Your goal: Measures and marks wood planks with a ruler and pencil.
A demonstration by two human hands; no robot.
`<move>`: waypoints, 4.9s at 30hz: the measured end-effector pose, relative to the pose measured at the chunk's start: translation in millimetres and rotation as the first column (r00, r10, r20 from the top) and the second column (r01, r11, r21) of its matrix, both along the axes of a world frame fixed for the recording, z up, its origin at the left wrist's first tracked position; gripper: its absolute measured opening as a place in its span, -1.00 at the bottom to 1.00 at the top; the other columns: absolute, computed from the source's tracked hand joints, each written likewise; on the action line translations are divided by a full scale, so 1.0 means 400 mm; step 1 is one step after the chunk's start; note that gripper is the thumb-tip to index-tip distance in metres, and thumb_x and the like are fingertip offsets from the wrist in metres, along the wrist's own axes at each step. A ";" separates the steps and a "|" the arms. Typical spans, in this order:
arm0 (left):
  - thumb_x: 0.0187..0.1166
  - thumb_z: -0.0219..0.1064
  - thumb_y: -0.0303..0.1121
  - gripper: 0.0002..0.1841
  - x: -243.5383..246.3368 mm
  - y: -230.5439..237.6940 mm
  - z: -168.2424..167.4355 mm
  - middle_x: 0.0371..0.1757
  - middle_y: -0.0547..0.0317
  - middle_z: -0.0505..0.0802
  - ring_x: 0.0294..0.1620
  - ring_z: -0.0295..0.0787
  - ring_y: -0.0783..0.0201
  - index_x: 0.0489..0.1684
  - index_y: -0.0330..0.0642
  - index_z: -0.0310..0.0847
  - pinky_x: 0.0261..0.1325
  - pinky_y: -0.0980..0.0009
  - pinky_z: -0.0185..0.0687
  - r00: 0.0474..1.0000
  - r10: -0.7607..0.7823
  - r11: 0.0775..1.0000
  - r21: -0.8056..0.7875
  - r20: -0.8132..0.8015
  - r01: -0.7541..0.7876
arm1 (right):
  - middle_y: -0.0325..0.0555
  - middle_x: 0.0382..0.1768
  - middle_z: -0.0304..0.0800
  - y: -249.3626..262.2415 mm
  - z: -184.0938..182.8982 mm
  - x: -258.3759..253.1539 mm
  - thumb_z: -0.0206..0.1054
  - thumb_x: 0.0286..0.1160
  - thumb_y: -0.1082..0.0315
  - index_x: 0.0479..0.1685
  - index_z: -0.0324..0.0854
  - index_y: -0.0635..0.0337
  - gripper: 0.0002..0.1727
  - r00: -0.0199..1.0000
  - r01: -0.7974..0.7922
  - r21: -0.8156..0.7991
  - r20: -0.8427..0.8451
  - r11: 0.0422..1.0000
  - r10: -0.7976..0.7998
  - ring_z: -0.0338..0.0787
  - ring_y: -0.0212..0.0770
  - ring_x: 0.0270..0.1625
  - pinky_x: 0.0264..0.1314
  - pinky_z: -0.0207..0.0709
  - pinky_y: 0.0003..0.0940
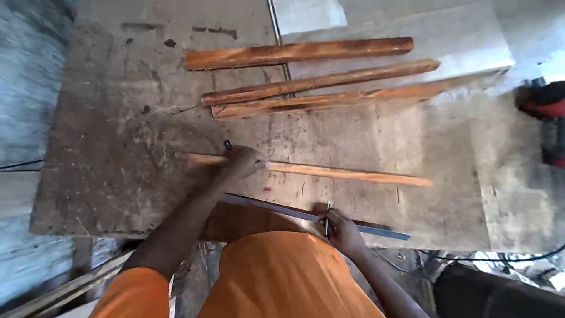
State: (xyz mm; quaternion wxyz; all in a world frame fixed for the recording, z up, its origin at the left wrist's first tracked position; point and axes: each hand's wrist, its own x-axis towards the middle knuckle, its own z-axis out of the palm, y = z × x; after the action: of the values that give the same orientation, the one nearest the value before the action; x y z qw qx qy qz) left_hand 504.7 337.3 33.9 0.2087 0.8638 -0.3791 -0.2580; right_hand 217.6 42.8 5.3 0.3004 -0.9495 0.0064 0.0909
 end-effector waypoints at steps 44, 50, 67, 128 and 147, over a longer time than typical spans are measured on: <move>0.66 0.37 -0.10 -0.81 -0.218 0.343 -0.096 0.21 0.42 0.88 0.39 0.73 0.30 0.04 0.25 0.89 0.49 0.19 0.65 0.703 0.509 0.861 -0.280 0.497 -0.426 | 0.19 0.07 0.70 0.131 -0.045 0.297 0.38 0.41 0.16 0.25 0.79 0.02 -0.58 0.959 -0.131 -0.034 0.250 0.991 0.136 0.70 0.24 0.12 0.12 0.59 0.25; 0.68 0.36 -0.17 -0.83 -0.216 0.355 -0.101 0.19 0.39 0.89 0.37 0.74 0.29 0.00 0.18 0.89 0.49 0.20 0.64 0.719 0.489 0.872 -0.303 0.493 -0.385 | 0.21 0.06 0.74 0.153 -0.037 0.288 0.32 0.47 0.15 0.21 0.80 0.05 -0.61 0.950 -0.144 -0.104 0.265 0.984 0.167 0.70 0.30 0.14 0.20 0.55 0.29; 0.68 0.36 -0.19 -0.71 -0.217 0.391 -0.112 0.45 0.16 0.79 0.60 0.58 0.14 0.25 0.04 0.83 0.69 0.15 0.45 0.738 0.492 0.868 -0.331 0.462 -0.372 | 0.17 0.16 0.68 0.149 -0.056 0.286 0.37 0.52 0.05 0.29 0.76 0.03 -0.57 0.931 -0.174 -0.146 0.297 0.974 0.211 0.64 0.25 0.23 0.26 0.53 0.20; 0.67 0.37 -0.30 -0.83 -0.125 0.546 -0.074 0.17 0.27 0.88 0.33 0.75 0.23 -0.05 0.04 0.92 0.52 0.22 0.59 0.828 0.440 0.890 -0.288 0.347 -0.353 | 0.15 0.04 0.77 0.180 0.006 0.303 0.42 0.51 0.37 0.01 0.84 0.12 -0.81 0.968 -0.129 -0.079 0.208 0.989 0.143 0.71 0.22 0.18 0.22 0.58 0.19; 0.66 0.37 -0.27 -0.81 -0.145 0.524 -0.062 0.26 0.15 0.85 0.37 0.74 0.14 0.03 -0.02 0.90 0.54 0.10 0.56 0.810 0.460 0.887 -0.232 0.364 -0.399 | 0.08 0.11 0.75 0.176 -0.012 0.283 0.40 0.52 0.34 0.02 0.86 -0.03 -0.80 0.970 -0.066 -0.107 0.225 0.992 0.089 0.69 0.13 0.24 0.27 0.61 0.08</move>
State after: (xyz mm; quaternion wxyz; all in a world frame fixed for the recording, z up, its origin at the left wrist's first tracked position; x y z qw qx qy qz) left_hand 446.6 547.1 9.2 0.2398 0.9440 -0.2262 0.0105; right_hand 330.6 113.2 0.6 0.2482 -0.9668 -0.0609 -0.0078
